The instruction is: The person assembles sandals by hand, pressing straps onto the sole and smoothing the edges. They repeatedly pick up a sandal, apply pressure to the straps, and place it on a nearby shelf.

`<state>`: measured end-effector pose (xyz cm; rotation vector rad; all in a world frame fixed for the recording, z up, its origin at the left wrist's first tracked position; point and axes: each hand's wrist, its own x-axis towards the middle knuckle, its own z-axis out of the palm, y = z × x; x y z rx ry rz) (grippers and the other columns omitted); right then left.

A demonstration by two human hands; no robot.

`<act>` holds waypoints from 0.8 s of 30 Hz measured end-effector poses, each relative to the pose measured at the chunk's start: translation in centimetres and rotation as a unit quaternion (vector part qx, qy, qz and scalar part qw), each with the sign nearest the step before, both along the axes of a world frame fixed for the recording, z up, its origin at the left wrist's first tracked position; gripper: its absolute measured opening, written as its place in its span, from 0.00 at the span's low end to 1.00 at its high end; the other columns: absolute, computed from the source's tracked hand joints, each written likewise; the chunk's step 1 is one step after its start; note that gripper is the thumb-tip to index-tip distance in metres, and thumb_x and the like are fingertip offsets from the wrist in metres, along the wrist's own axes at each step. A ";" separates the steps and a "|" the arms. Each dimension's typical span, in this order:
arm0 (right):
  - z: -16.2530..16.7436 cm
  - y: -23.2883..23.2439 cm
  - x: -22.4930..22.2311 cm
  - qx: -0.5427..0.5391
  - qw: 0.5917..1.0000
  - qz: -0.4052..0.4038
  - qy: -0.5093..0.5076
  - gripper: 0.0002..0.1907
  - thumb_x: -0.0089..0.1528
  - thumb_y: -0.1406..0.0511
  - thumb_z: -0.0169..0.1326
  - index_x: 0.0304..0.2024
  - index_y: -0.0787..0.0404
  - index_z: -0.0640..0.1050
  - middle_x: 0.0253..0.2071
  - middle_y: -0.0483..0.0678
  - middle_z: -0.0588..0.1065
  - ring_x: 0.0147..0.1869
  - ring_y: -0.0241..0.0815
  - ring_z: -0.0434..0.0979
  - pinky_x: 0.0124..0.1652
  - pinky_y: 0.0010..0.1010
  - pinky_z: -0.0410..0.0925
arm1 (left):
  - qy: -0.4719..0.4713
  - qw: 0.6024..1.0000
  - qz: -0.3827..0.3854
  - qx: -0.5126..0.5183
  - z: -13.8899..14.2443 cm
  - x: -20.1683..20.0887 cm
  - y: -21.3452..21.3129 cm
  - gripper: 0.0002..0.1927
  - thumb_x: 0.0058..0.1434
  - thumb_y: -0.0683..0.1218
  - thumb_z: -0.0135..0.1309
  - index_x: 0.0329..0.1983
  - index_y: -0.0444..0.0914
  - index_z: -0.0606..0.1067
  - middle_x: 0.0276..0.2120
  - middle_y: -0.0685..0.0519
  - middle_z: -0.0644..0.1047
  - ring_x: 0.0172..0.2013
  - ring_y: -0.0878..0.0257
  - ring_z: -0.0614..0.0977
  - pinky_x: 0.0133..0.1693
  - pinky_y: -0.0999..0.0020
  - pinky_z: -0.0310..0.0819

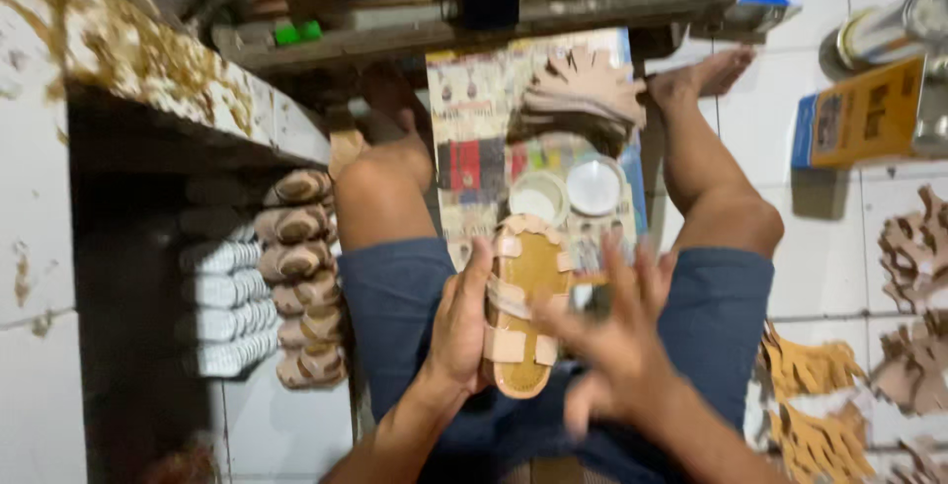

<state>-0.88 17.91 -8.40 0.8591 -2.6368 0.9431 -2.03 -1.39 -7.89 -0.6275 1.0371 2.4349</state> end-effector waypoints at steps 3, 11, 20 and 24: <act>-0.2 -0.3 0.5 0.023 0.999 -0.016 -0.040 0.52 0.61 0.26 0.24 0.63 0.49 0.79 0.78 0.71 0.45 0.83 0.72 0.32 0.74 0.64 0.24 | -0.028 0.999 -0.002 -0.017 -0.1 0.3 0.4 0.33 0.71 0.64 0.39 0.55 0.31 0.76 0.41 0.47 0.83 0.36 0.61 0.85 0.38 0.67 0.82; 0.1 -0.3 2.1 -0.004 0.999 0.050 0.009 0.48 0.61 0.30 0.22 0.59 0.42 0.83 0.79 0.64 0.50 0.83 0.64 0.37 0.75 0.58 0.25 | -0.029 0.998 0.049 0.000 -1.0 1.4 -1.7 0.34 0.70 0.65 0.36 0.55 0.32 0.76 0.41 0.47 0.84 0.36 0.61 0.86 0.37 0.67 0.82; 1.7 -2.1 2.8 -0.034 0.995 0.068 -0.060 0.49 0.58 0.26 0.26 0.61 0.42 0.80 0.78 0.65 0.49 0.83 0.71 0.39 0.76 0.63 0.28 | -0.023 0.994 0.073 0.082 -0.9 1.9 -1.3 0.40 0.71 0.69 0.34 0.62 0.31 0.72 0.45 0.44 0.82 0.37 0.58 0.85 0.38 0.64 0.83; 2.2 -2.1 4.0 -0.135 0.974 0.105 -0.145 0.53 0.56 0.31 0.48 0.75 0.49 0.53 0.79 0.62 0.49 0.83 0.68 0.44 0.75 0.64 0.30 | 0.081 0.959 0.088 0.256 0.8 1.7 -2.5 0.44 0.70 0.74 0.30 0.65 0.32 0.69 0.51 0.42 0.83 0.32 0.56 0.85 0.30 0.65 0.82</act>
